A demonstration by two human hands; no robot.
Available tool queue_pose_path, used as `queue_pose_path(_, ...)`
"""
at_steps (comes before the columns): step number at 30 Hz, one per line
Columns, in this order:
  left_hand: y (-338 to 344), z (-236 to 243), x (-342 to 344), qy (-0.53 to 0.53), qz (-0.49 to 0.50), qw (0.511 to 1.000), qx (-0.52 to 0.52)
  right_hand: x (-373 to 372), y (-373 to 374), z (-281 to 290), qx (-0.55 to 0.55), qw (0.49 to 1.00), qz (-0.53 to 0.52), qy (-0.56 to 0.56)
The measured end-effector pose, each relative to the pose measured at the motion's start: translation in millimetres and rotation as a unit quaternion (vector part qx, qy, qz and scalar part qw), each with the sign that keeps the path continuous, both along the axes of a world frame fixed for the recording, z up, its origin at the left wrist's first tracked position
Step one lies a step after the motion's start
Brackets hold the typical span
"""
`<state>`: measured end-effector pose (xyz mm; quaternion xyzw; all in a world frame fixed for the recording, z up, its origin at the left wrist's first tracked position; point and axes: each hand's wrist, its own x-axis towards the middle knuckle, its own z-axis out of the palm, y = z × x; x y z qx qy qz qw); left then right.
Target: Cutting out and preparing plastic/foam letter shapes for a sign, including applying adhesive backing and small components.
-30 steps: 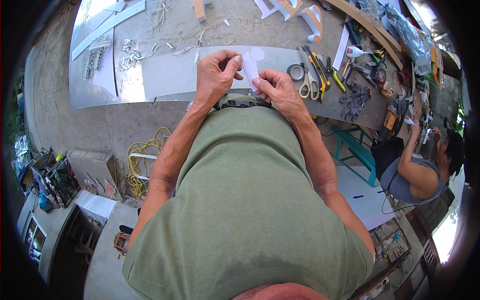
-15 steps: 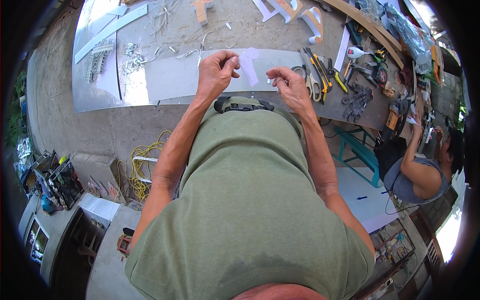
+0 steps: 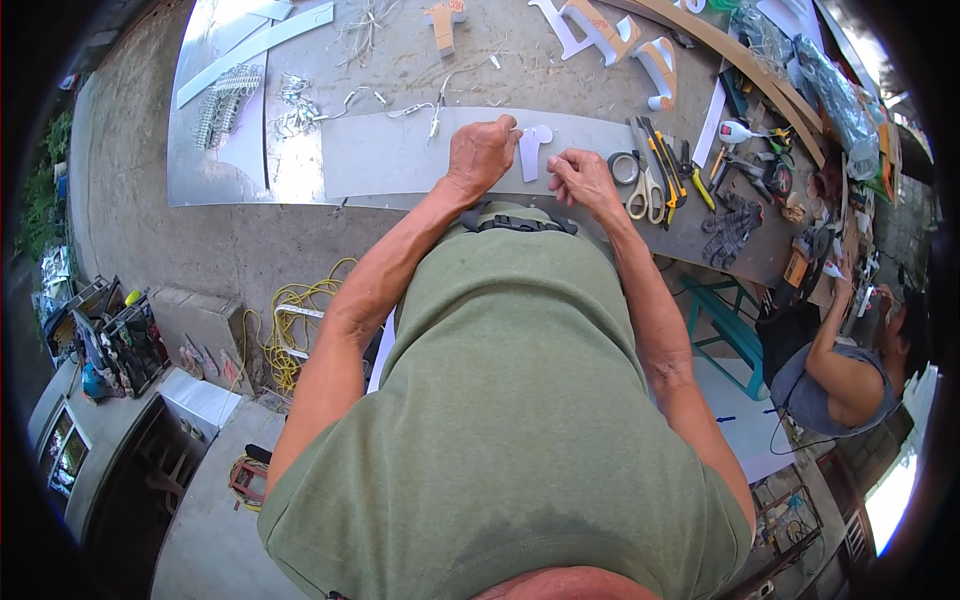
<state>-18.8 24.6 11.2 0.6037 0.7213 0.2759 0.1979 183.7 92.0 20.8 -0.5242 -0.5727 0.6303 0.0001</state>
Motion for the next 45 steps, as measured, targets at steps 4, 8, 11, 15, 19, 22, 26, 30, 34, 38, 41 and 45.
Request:
queue_pose_path(4,-3.1,10.3,-25.7,-0.014,0.099,0.993,0.058,14.1,-0.3,-3.0,0.011,0.998,-0.049,0.037)
queue_pose_path(8,-4.7,6.7,-69.1,0.035,0.182,0.977,0.108,21.4,6.2,0.6,-0.006,0.994,-0.087,0.068)
queue_pose_path(11,-10.3,12.1,-83.7,0.078,0.190,0.976,0.078,23.7,13.8,5.7,-0.014,0.994,-0.093,0.058)
queue_pose_path(15,-14.1,8.7,-86.4,0.044,0.196,0.980,0.007,19.6,20.6,14.3,-0.004,0.993,-0.096,0.062)
queue_pose_path(19,-13.2,9.0,-78.5,0.037,0.216,0.972,-0.084,10.5,24.2,20.1,-0.009,0.994,-0.085,0.068)
queue_pose_path(22,-9.2,4.6,-77.7,0.017,0.229,0.968,-0.104,1.3,26.3,20.8,0.001,0.993,-0.078,0.085)
queue_pose_path(26,-8.6,1.3,-81.0,-0.073,0.249,0.958,-0.125,-10.1,28.5,27.6,0.007,0.993,-0.068,0.095)
queue_pose_path(30,-22.5,-17.3,-97.4,-0.246,0.311,0.918,-0.010,-16.5,35.5,32.7,0.010,0.992,-0.067,0.111)
queue_pose_path(34,-41.5,-8.6,-97.5,-0.196,0.281,0.936,0.078,-15.7,35.9,31.8,0.000,0.990,-0.069,0.122)
queue_pose_path(38,-46.5,0.6,-87.2,-0.134,0.141,0.980,0.044,-13.2,32.3,26.8,-0.014,0.990,-0.071,0.121)
queue_pose_path(41,-46.0,-1.2,-80.3,-0.102,0.134,0.985,0.034,-11.2,28.9,27.1,-0.026,0.989,-0.071,0.129)
queue_pose_path(45,-43.9,-9.3,-76.3,-0.069,0.174,0.982,-0.021,-9.8,24.6,30.1,-0.033,0.991,-0.049,0.117)
